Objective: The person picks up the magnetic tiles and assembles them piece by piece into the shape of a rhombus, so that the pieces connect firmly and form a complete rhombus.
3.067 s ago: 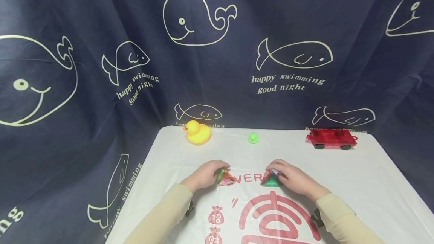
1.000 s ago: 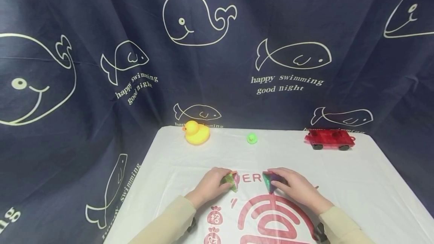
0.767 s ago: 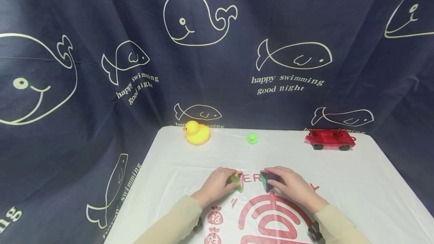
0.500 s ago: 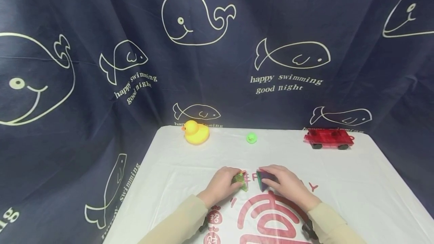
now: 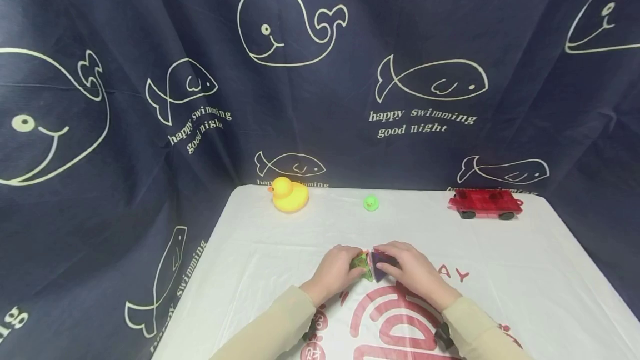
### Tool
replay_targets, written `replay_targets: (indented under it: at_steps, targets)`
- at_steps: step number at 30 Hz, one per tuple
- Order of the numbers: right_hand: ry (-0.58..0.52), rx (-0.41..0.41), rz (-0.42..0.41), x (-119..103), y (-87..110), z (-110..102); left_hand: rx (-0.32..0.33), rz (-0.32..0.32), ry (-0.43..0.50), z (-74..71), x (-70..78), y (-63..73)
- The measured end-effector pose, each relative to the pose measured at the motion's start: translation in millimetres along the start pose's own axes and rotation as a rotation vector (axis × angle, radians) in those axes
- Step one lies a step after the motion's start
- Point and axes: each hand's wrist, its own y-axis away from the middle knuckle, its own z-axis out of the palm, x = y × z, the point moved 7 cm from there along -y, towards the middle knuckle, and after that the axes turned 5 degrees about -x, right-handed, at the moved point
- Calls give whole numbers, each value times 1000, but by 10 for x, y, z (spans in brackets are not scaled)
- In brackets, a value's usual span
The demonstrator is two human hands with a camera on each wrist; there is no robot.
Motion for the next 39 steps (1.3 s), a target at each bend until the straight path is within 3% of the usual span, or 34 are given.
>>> replay_targets:
  at_steps: [17, 32, 39]
  targets:
    - [52, 45, -52, -94, -27, 25, 4, 26, -28, 26, 34, -42]
    - [52, 37, -34, -79, -27, 32, -48, 35, -24, 42, -16, -50]
    - [48, 45, -35, -50, 0, -6, -71, 57, -17, -23, -47, 4]
